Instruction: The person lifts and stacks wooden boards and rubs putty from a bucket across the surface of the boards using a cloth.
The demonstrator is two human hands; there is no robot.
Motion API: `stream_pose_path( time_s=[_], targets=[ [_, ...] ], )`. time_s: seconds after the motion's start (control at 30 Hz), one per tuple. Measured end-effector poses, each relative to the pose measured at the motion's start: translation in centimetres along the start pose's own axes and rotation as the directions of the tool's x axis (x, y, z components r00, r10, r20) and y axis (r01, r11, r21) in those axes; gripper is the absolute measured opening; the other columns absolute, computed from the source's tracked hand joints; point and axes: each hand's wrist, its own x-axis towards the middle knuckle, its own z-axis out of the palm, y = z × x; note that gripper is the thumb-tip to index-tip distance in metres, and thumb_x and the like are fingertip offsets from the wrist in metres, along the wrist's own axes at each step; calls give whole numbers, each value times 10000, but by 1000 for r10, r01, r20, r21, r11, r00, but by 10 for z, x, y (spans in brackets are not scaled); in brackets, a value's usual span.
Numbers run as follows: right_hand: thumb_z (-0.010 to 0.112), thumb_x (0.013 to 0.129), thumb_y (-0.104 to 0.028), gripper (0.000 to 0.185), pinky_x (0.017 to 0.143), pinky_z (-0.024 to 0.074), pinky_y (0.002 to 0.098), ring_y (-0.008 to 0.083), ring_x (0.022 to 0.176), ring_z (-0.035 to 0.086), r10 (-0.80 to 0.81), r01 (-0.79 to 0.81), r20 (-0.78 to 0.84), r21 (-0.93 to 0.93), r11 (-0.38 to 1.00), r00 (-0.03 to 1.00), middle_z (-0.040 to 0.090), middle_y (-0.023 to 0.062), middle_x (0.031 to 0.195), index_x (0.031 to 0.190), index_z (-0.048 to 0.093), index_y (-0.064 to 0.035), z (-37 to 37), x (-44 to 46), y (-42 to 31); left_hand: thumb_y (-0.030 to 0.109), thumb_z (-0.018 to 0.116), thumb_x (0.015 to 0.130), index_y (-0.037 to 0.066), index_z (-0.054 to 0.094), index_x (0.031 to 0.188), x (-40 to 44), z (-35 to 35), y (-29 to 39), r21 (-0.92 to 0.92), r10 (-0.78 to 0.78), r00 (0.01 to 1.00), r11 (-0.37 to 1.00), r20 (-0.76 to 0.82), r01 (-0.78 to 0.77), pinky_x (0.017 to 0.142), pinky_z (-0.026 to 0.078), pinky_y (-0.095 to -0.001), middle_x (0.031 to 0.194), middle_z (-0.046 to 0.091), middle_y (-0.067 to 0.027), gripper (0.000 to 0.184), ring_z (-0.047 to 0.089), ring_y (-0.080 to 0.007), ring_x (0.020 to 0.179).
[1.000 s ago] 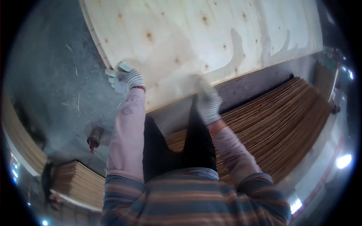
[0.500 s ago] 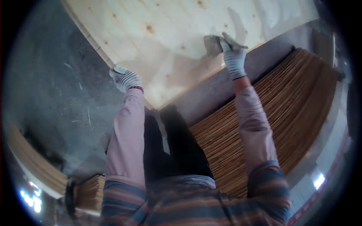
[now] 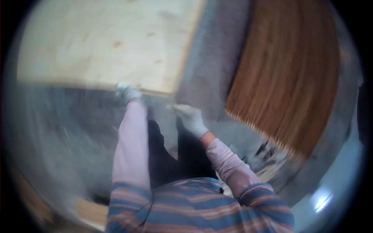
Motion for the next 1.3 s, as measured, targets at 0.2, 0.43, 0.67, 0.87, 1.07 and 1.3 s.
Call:
stream_pose_path(
  time_s=[0.2, 0.43, 0.67, 0.87, 1.07, 1.3],
  targets=[
    [623, 888, -170, 265, 861, 490, 283, 183, 1059, 624, 772, -534, -465, 557, 636, 434, 669, 98, 1139, 1115, 662, -39, -77, -304, 59, 745, 290, 846, 106, 115, 1510, -10, -173, 24, 349, -621, 729, 777, 287, 524, 1145, 181, -458, 1540, 215, -171, 938, 209, -336, 1420],
    [572, 914, -211, 380, 1001, 410, 346, 256, 1121, 557, 471, -798, -783, 556, 232, -408, 601, 137, 1228, 1237, 567, -12, -49, -605, 144, 703, 385, 840, 114, 113, 1502, 8, -114, 58, 370, -582, 747, 803, 322, 466, 1124, 266, -475, 1553, 167, -160, 927, 255, -337, 1403],
    [550, 928, -180, 488, 1011, 421, 367, 246, 1152, 522, 681, -543, -713, 643, 540, -166, 509, 163, 1319, 1355, 417, 15, -67, -360, 89, 503, 521, 875, 45, 402, 1356, 47, -21, 104, 116, -325, 773, 942, 545, 314, 1018, 412, -496, 1377, 454, -135, 675, 440, -312, 1265],
    [674, 847, -381, 649, 953, 425, 381, 255, 1093, 562, 535, -312, -249, 591, 744, 807, 593, 179, 1209, 1308, 477, 31, 2, -8, -43, 494, 478, 937, 82, 367, 1398, -37, -79, 138, 179, -465, 592, 860, 658, 477, 1057, 370, -536, 1414, 435, -111, 628, 417, -342, 1284],
    [701, 835, -220, 282, 635, 504, 298, 117, 727, 603, 575, -94, -186, 902, 421, 797, 668, 41, 860, 1000, 678, 9, -224, -87, -169, 597, 520, 872, 139, 396, 1395, -213, -90, 310, 215, -395, 124, 707, 910, 674, 1060, 331, -541, 1364, 466, -126, 707, 439, -335, 1237],
    [697, 784, -405, 440, 608, 468, 405, 336, 633, 596, 481, -650, -715, 49, 758, 508, 612, 215, 695, 786, 621, 28, -384, -200, -220, 614, 494, 873, 134, 406, 1384, -107, -79, 452, -82, -99, 303, 843, 948, 532, 1037, 334, -531, 1342, 477, -123, 706, 449, -317, 1218]
  ],
)
